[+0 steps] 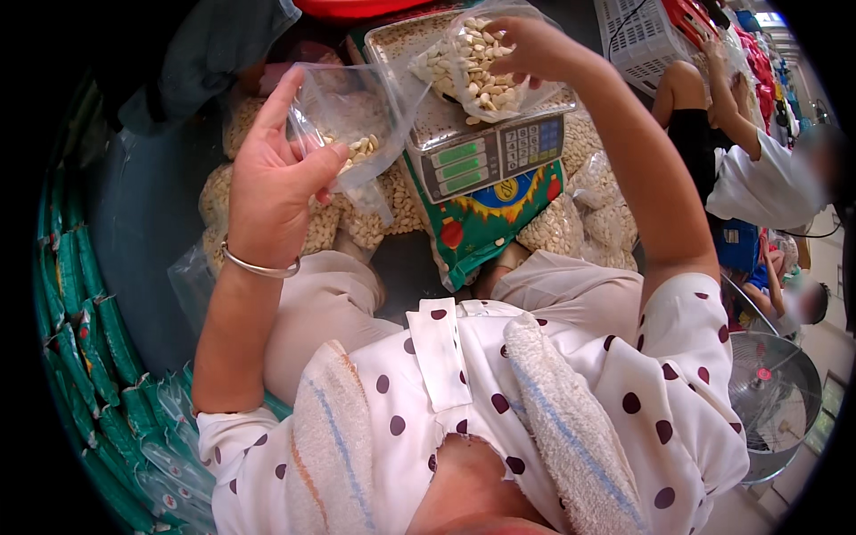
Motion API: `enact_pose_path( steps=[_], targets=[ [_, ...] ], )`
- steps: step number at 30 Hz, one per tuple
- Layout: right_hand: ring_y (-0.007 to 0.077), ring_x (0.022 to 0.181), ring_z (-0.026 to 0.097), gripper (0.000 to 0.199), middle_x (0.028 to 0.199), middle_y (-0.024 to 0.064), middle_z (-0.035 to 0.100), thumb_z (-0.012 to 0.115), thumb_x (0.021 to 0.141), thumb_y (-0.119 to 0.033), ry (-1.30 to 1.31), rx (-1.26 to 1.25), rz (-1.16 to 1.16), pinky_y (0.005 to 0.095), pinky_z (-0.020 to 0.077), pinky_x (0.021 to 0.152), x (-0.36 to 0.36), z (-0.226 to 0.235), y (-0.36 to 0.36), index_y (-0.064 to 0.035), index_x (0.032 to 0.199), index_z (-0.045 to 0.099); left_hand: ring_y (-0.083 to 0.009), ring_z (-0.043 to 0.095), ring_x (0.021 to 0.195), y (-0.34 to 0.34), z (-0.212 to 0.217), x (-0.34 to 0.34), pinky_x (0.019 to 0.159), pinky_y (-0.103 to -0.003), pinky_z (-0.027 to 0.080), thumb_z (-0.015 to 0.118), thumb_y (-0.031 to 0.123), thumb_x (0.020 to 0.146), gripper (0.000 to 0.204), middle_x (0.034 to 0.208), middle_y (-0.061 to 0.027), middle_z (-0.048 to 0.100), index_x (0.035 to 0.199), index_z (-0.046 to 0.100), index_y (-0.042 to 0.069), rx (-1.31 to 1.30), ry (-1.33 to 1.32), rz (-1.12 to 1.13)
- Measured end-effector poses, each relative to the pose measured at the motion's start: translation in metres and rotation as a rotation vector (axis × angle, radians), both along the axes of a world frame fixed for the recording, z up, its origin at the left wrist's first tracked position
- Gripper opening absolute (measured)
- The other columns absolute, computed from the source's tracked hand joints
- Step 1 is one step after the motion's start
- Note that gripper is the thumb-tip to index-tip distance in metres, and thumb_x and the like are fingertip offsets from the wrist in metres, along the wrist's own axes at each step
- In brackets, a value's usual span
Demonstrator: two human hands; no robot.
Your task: The person scoops peanuts from a large red basin into clear plastic bags using a metal scoop. They place each bag onto a digital scale to measure the weight, then remove the bag and set it aside. This process is repeated continuously throughout the clip.
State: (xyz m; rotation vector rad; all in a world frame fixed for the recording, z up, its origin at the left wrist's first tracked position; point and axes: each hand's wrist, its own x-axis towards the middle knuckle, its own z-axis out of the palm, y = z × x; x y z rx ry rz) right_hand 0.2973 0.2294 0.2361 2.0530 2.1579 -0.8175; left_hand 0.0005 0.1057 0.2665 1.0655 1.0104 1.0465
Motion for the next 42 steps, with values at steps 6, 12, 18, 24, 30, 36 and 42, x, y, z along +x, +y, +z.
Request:
enact_pose_path(
  steps=[6, 12, 18, 24, 30, 36, 42],
  targets=[
    [0.0238, 0.068, 0.066, 0.052, 0.103, 0.0159, 0.064, 0.071, 0.076, -0.012, -0.12, 0.389, 0.181, 0.0349, 0.0554, 0.055, 0.01, -0.095, 0.023, -0.0079, 0.125, 0.053, -0.0026, 0.045, 0.055, 0.0, 0.002, 0.002, 0.047, -0.016, 0.038, 0.063, -0.005, 0.078, 0.074, 0.069, 0.0003, 0.053, 0.141, 0.025, -0.004, -0.007, -0.028, 0.012],
    [0.0139, 0.058, 0.064, 0.03, 0.079, 0.0085, 0.067, 0.068, 0.083, -0.017, 0.467, 0.067, -0.181, 0.0265, 0.0538, 0.051, 0.027, -0.058, 0.029, 0.0005, 0.107, 0.064, -0.0023, 0.044, 0.055, 0.0, -0.001, 0.0, 0.047, -0.016, 0.039, 0.062, -0.005, 0.079, 0.073, 0.071, 0.0004, 0.053, 0.142, 0.025, -0.003, -0.01, -0.029, -0.004],
    [0.0123, 0.057, 0.062, 0.017, 0.079, 0.0077, 0.066, 0.067, 0.082, -0.01, 0.708, -0.032, -0.238, 0.0234, 0.0516, 0.05, 0.013, 0.025, 0.004, 0.0028, 0.094, 0.066, -0.0021, 0.045, 0.054, -0.001, -0.001, 0.005, 0.047, -0.016, 0.039, 0.062, -0.005, 0.078, 0.074, 0.069, 0.0012, 0.053, 0.142, 0.025, -0.003, -0.01, -0.006, -0.02],
    [0.0112, 0.056, 0.062, 0.02, 0.078, 0.0063, 0.066, 0.068, 0.084, -0.013, 0.968, -0.273, -0.036, 0.0222, 0.0515, 0.049, -0.029, 0.083, -0.018, 0.0033, 0.096, 0.066, -0.003, 0.046, 0.054, -0.003, -0.001, 0.007, 0.047, -0.017, 0.039, 0.062, -0.005, 0.078, 0.074, 0.068, 0.0007, 0.055, 0.142, 0.025, -0.002, -0.009, -0.029, -0.057],
    [0.0146, 0.065, 0.066, 0.031, 0.083, 0.0118, 0.068, 0.067, 0.084, -0.018, 0.675, -0.147, 0.323, 0.024, 0.0548, 0.06, -0.11, 0.083, -0.049, 0.0025, 0.106, 0.065, -0.0017, 0.043, 0.057, -0.007, 0.006, 0.01, 0.047, -0.016, 0.035, 0.063, 0.0, 0.078, 0.07, 0.078, 0.0029, 0.053, 0.141, 0.032, 0.0, 0.014, 0.041, -0.071],
    [0.024, 0.079, 0.067, 0.028, 0.091, 0.0139, 0.069, 0.058, 0.086, -0.017, 0.423, 0.377, 0.513, 0.0333, 0.0525, 0.075, -0.11, 0.066, -0.054, -0.0074, 0.111, 0.065, -0.0031, 0.046, 0.055, -0.008, 0.008, 0.003, 0.047, -0.018, 0.039, 0.063, -0.006, 0.077, 0.072, 0.07, 0.0009, 0.054, 0.141, 0.029, -0.002, -0.014, 0.043, -0.013],
    [0.0127, 0.064, 0.063, 0.015, 0.084, 0.0057, 0.066, 0.057, 0.086, -0.002, 0.567, -0.092, 0.131, 0.0245, 0.0512, 0.055, -0.041, 0.047, -0.09, -0.0041, 0.097, 0.067, -0.0028, 0.045, 0.054, -0.009, 0.003, -0.004, 0.046, -0.016, 0.037, 0.062, -0.006, 0.077, 0.074, 0.069, 0.0007, 0.053, 0.141, 0.025, -0.005, 0.002, 0.005, 0.007]
  ],
)
